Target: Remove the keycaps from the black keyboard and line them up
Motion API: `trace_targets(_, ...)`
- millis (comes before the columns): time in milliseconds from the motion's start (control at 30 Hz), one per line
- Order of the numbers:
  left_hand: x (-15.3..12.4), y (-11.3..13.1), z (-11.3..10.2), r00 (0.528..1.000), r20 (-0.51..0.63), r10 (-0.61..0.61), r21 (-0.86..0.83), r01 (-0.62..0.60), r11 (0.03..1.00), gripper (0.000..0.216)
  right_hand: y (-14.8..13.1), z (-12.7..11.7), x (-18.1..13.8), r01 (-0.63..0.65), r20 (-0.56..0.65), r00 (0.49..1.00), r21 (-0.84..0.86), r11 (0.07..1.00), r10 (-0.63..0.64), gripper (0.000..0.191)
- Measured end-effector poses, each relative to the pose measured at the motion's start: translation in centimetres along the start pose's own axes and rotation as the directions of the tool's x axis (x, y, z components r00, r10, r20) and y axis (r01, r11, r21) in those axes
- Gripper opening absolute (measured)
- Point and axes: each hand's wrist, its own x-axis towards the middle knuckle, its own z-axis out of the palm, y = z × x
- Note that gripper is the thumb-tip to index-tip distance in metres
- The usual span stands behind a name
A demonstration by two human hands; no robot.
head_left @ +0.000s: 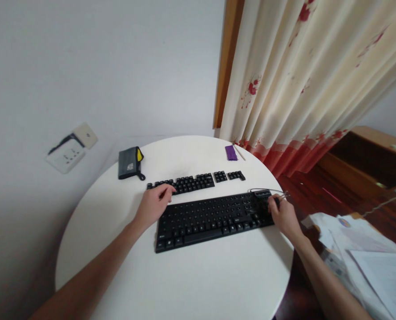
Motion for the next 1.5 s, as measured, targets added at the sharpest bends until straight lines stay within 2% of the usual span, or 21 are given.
trace_targets(333, 0.0, 0.3, 0.1, 1.0, 0.013, 0.021, 0.004, -0.021, 1.0, 0.03, 1.8, 0.6, 0.5, -0.092, 0.049, 0.995, 0.288, 0.953, 0.082, 0.033)
trace_targets(900, -0.1, 0.7, 0.3, 0.999, 0.033, 0.035, 0.002, -0.035, 0.999, 0.032, 0.9, 0.0, 0.4, -0.168, 0.001, 0.983, 0.428, 0.888, 0.185, 0.037)
trace_targets(1067, -0.5, 1.3, 0.8, 0.994, 0.048, 0.094, -0.096, -0.089, 0.991, 0.028, -3.0, 0.1, -0.7, -0.089, -0.061, 0.989, 0.462, 0.882, 0.132, 0.035)
trace_targets(1233, -2.1, 3.1, 2.1, 0.961, 0.135, 0.242, -0.196, -0.213, 0.957, 0.021, -9.3, 3.6, -3.2, -0.063, 0.097, 0.995, 0.567, 0.821, 0.01, 0.027)
trace_targets(1333, -3.1, 4.5, 2.9, 0.933, 0.194, 0.302, -0.238, -0.254, 0.937, 0.026, -12.4, 6.0, -4.3, -0.022, 0.159, 0.983, 0.587, 0.81, -0.088, 0.023)
trace_targets(1400, -3.6, 5.2, 3.2, 0.923, 0.202, 0.328, -0.257, -0.273, 0.927, 0.028, -13.9, 7.1, -4.7, 0.023, 0.169, 0.974, 0.589, 0.808, -0.151, 0.022)
trace_targets(1500, -3.8, 5.5, 3.6, 0.917, 0.192, 0.35, -0.288, -0.288, 0.913, 0.02, -15.1, 7.7, -5.0, 0.066, 0.172, 0.964, 0.58, 0.812, -0.202, 0.021)
